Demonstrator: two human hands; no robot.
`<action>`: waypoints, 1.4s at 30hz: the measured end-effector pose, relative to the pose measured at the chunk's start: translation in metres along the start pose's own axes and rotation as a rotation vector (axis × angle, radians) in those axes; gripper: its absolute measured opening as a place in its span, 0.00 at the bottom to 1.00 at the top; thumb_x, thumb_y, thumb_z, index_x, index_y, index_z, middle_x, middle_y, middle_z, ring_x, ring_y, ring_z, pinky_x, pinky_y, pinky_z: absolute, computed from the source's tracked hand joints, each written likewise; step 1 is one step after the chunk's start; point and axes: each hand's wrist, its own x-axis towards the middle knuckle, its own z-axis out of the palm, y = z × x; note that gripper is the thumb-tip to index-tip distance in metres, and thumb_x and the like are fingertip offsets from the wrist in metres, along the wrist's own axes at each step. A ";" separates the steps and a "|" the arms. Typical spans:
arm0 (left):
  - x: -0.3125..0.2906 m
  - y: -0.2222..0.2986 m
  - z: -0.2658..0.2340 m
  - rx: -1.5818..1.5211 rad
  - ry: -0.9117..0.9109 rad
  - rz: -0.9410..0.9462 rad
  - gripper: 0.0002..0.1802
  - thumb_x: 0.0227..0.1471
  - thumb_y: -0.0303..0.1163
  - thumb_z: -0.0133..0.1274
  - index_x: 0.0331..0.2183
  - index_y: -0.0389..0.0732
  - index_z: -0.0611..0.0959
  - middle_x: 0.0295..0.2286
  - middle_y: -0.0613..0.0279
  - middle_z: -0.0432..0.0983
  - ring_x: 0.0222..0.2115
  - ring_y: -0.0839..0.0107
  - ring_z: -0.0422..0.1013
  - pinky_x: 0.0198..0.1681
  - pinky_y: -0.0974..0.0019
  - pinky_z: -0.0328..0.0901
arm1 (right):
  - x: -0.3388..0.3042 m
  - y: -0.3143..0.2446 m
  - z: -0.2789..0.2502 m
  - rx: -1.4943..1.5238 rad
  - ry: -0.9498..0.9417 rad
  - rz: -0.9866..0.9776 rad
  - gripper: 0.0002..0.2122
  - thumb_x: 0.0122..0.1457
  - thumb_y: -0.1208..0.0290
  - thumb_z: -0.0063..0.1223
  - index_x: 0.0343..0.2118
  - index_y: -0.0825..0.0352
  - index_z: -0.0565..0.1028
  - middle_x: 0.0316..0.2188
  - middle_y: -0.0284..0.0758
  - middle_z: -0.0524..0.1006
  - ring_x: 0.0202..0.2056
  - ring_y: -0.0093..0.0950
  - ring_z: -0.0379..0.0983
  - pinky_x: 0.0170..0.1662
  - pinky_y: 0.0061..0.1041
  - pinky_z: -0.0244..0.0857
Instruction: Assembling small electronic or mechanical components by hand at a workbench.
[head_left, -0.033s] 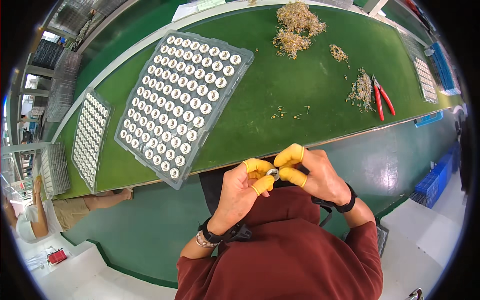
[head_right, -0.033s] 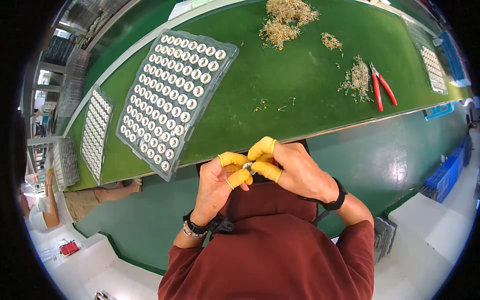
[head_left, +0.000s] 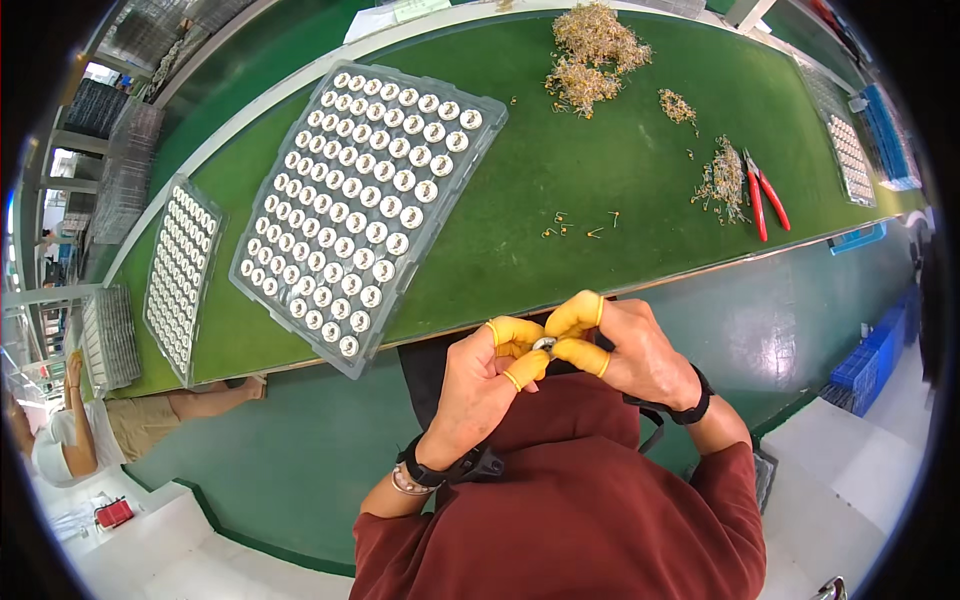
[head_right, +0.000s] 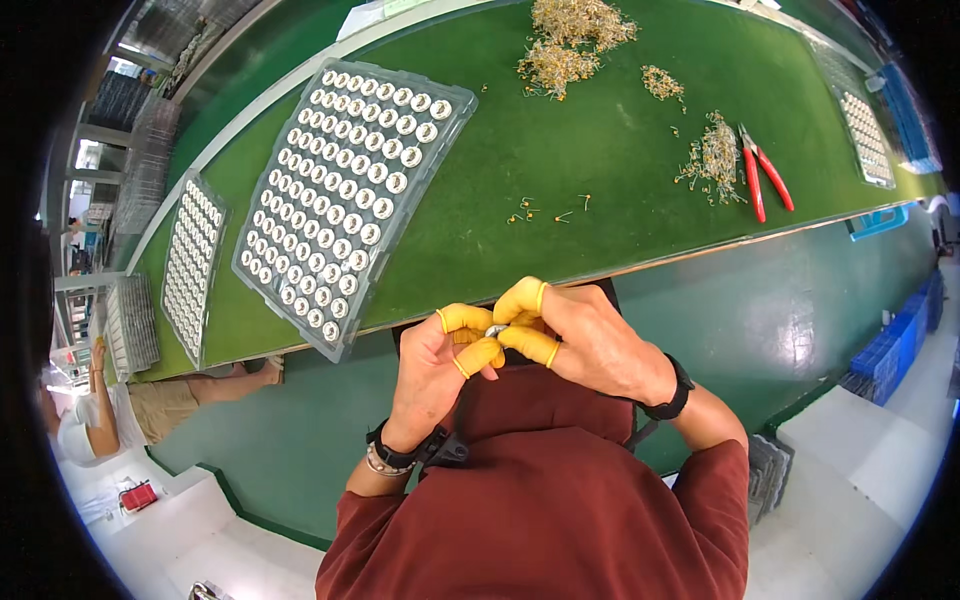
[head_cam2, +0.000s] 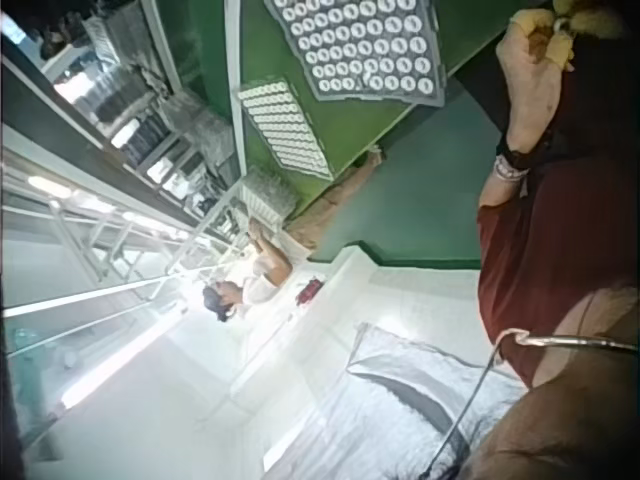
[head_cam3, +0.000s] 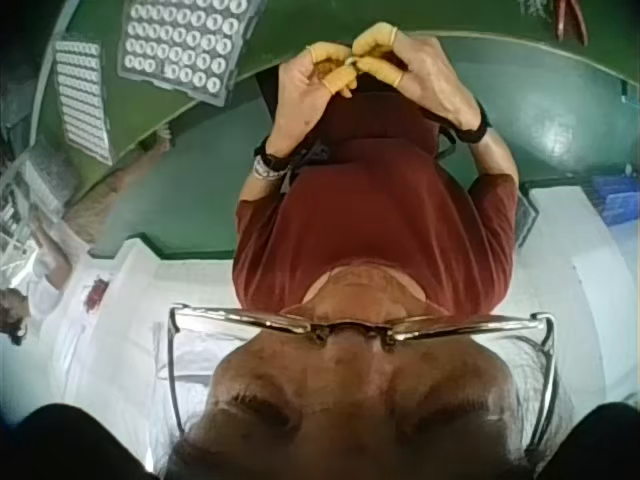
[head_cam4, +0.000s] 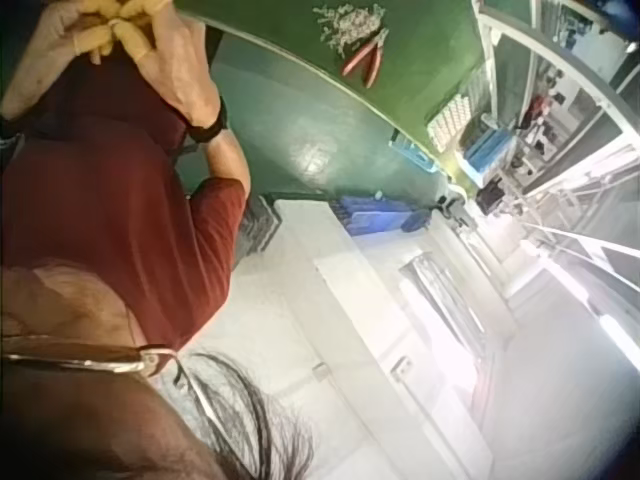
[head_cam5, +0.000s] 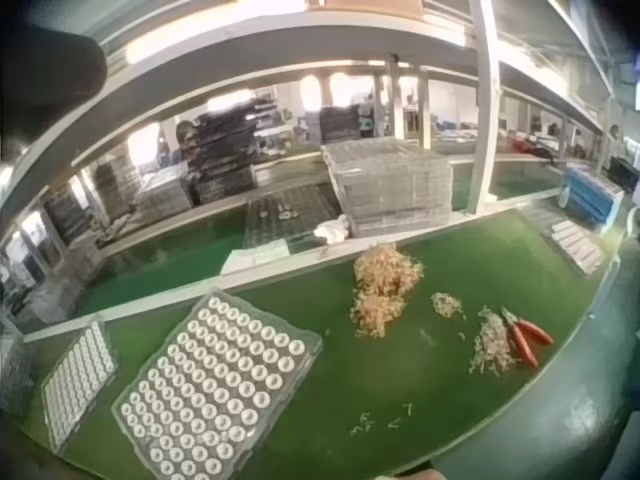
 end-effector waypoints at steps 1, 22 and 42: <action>0.000 -0.001 0.001 0.001 0.000 0.002 0.10 0.51 0.20 0.54 0.39 0.31 0.76 0.32 0.60 0.75 0.28 0.74 0.74 0.28 0.74 0.70 | 0.001 0.000 0.000 -0.069 -0.024 -0.027 0.07 0.55 0.78 0.53 0.36 0.70 0.70 0.22 0.38 0.75 0.23 0.32 0.72 0.27 0.27 0.65; -0.003 -0.005 0.015 0.366 0.139 0.271 0.08 0.44 0.15 0.55 0.32 0.30 0.77 0.28 0.59 0.72 0.24 0.79 0.70 0.26 0.76 0.68 | 0.011 0.002 -0.004 0.367 -0.188 0.320 0.05 0.54 0.80 0.49 0.32 0.72 0.67 0.20 0.35 0.74 0.21 0.20 0.70 0.24 0.21 0.63; -0.006 0.000 0.005 -0.041 -0.034 0.040 0.10 0.51 0.20 0.54 0.38 0.32 0.75 0.31 0.58 0.75 0.28 0.72 0.74 0.26 0.73 0.69 | 0.013 0.003 -0.003 0.557 -0.243 0.371 0.04 0.56 0.77 0.47 0.32 0.69 0.66 0.19 0.32 0.73 0.19 0.17 0.66 0.21 0.18 0.58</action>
